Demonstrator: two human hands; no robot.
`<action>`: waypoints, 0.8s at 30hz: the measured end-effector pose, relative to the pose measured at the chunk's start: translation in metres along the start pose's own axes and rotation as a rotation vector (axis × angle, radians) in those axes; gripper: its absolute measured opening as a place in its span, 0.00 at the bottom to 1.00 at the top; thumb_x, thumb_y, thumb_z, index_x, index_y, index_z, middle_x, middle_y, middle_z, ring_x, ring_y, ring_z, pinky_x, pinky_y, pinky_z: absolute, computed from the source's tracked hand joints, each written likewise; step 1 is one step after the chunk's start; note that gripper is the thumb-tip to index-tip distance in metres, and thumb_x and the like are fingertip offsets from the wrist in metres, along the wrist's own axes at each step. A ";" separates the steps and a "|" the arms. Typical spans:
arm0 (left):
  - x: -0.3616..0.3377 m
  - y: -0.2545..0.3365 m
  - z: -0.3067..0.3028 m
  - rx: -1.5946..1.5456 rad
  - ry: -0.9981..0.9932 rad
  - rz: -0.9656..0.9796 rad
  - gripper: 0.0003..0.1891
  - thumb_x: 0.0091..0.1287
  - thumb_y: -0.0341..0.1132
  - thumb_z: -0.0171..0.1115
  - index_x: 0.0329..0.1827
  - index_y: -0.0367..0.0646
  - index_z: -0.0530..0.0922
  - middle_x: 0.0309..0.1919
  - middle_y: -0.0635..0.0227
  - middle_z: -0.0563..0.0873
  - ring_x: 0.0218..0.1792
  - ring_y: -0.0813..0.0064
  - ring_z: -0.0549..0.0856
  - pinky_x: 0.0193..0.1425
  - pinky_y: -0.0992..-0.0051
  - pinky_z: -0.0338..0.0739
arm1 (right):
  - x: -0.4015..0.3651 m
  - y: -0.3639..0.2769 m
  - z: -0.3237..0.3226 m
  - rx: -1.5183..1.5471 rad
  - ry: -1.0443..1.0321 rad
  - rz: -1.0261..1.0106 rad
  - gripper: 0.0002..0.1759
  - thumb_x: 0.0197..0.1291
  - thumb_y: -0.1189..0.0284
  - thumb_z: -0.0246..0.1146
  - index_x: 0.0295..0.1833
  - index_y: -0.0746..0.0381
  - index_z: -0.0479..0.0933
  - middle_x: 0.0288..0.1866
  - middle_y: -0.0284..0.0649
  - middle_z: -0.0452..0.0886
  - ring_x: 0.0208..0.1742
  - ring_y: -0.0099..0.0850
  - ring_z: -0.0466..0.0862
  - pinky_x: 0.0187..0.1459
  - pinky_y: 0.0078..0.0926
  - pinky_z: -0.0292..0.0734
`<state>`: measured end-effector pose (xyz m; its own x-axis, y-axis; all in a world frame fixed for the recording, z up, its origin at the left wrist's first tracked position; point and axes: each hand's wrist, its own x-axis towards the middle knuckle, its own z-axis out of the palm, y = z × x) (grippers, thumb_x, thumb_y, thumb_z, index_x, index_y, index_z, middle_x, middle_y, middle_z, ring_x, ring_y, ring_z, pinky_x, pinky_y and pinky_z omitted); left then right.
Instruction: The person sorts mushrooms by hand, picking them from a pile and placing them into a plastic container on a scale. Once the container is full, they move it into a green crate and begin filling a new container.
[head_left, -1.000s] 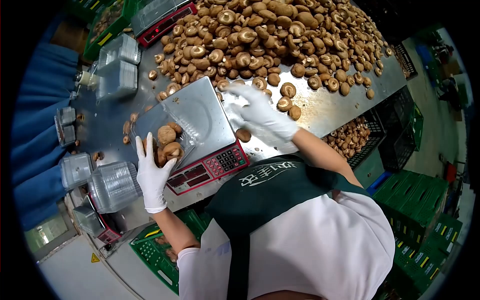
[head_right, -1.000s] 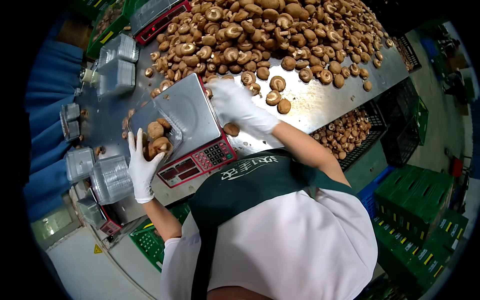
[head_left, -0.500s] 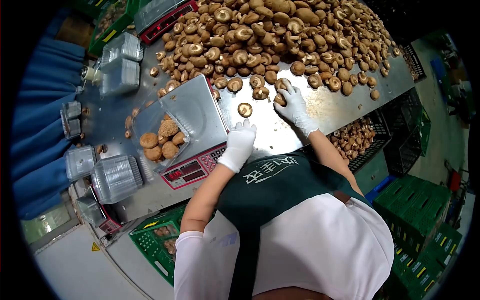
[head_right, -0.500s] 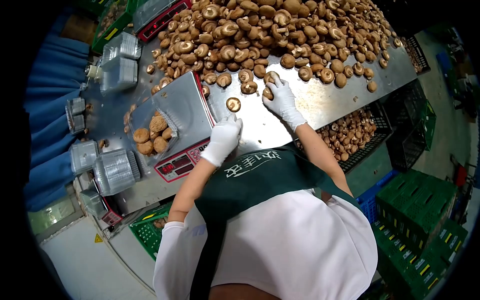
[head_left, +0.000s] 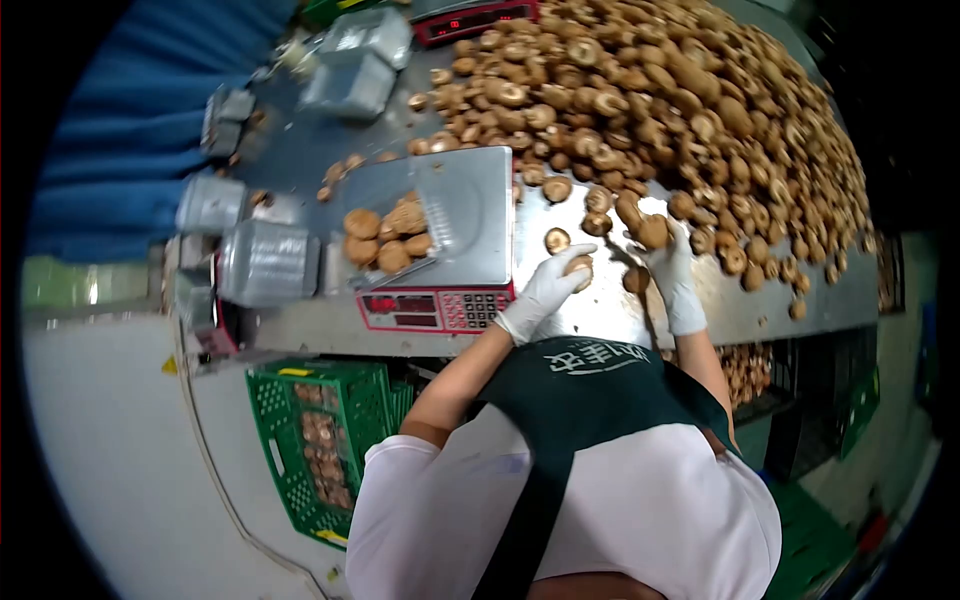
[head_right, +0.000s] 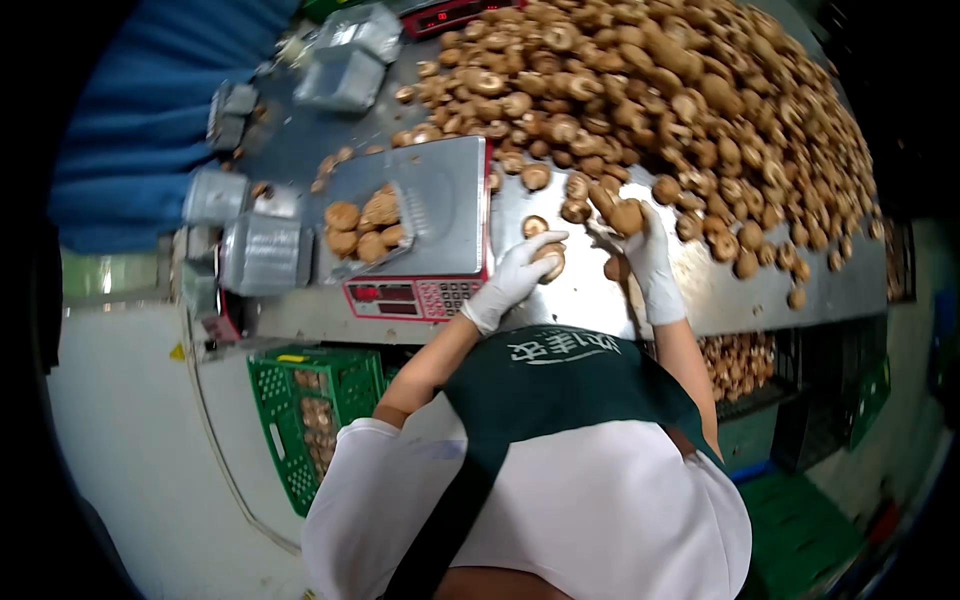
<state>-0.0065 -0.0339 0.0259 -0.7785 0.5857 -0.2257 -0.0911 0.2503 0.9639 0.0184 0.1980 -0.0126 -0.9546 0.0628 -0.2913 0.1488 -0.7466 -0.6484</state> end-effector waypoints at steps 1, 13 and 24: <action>-0.002 0.001 -0.001 -0.056 0.045 0.045 0.23 0.65 0.35 0.57 0.63 0.40 0.73 0.51 0.60 0.82 0.53 0.70 0.80 0.61 0.74 0.71 | -0.003 0.000 0.015 0.059 0.067 0.072 0.23 0.68 0.56 0.50 0.57 0.63 0.68 0.55 0.48 0.77 0.54 0.41 0.80 0.51 0.43 0.80; -0.105 0.045 -0.131 0.424 1.120 0.318 0.25 0.58 0.25 0.66 0.60 0.38 0.74 0.55 0.59 0.79 0.57 0.65 0.79 0.62 0.70 0.72 | 0.012 0.016 0.115 -0.280 -0.296 0.249 0.15 0.59 0.70 0.63 0.50 0.65 0.73 0.38 0.44 0.82 0.37 0.31 0.85 0.38 0.26 0.84; -0.146 0.019 -0.197 0.563 1.040 0.333 0.22 0.61 0.36 0.66 0.58 0.40 0.78 0.59 0.58 0.79 0.62 0.60 0.75 0.68 0.63 0.66 | 0.018 0.036 0.130 -0.462 -0.063 0.133 0.13 0.62 0.73 0.61 0.49 0.68 0.73 0.36 0.42 0.83 0.31 0.29 0.85 0.33 0.22 0.81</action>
<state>-0.0172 -0.2666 0.1047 -0.8606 -0.1444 0.4883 0.2868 0.6551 0.6990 -0.0269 0.0855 0.0503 -0.9312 -0.0638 -0.3590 0.3559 -0.3727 -0.8570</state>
